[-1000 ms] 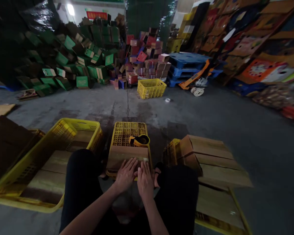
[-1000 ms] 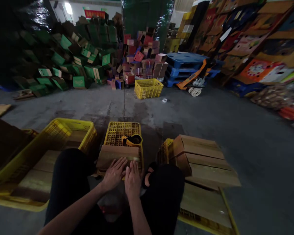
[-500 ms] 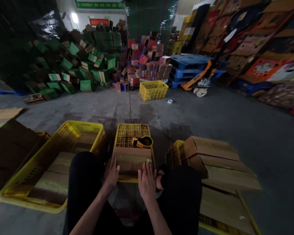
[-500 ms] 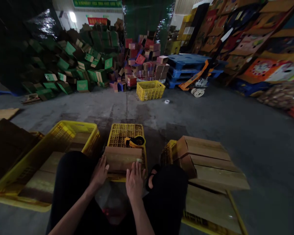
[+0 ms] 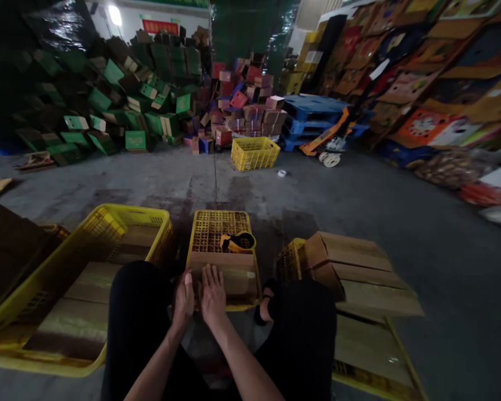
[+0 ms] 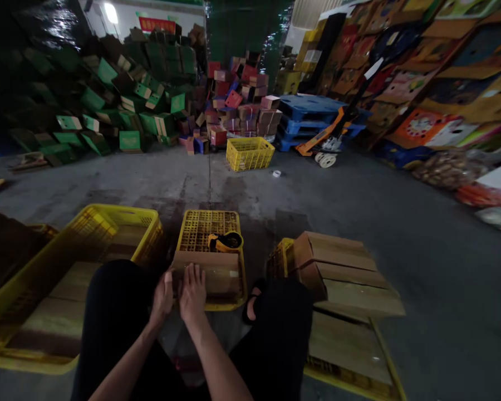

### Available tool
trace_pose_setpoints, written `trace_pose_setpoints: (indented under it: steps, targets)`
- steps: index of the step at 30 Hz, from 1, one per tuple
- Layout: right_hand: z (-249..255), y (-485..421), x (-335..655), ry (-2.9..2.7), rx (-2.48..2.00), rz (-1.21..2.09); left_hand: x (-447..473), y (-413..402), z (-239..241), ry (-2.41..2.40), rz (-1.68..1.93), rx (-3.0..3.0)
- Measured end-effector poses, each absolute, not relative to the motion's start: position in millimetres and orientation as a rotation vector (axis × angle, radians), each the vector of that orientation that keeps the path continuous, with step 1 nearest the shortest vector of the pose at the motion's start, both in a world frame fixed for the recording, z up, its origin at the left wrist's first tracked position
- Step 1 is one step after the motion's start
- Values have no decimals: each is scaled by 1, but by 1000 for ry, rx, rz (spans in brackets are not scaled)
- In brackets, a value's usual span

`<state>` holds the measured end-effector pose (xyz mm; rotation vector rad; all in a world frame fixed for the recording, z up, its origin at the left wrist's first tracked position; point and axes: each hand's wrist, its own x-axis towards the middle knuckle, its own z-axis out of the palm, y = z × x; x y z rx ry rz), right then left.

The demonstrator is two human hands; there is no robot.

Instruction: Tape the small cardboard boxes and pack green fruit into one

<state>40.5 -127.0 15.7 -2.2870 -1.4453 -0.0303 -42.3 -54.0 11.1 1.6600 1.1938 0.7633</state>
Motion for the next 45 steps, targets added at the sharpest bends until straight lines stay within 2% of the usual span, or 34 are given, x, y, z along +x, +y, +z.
trace_pose_setpoints:
  steps: [5,9,15,24,32,38,45]
  targets:
    - [14,-106,28,-1679,-2144,122,-48,-52,13,1176,768,1522]
    - [20,-115,33,-1729,-2114,151,-47,-54,5,1058,796,1650]
    - [27,-150,67,-1426,-2249,36,-43,-55,-12,1016,602,1979]
    - [15,-211,151,-1103,-2392,-48,-39,-63,-10,1091,559,2173]
    - [-2,-234,130,-1022,-2334,-17,-41,-64,-9,1197,457,2332]
    - [10,-257,110,-963,-2350,32,-40,-69,-7,1260,379,2404]
    - [27,-266,125,-736,-2096,159,-39,-69,-4,1269,358,2396]
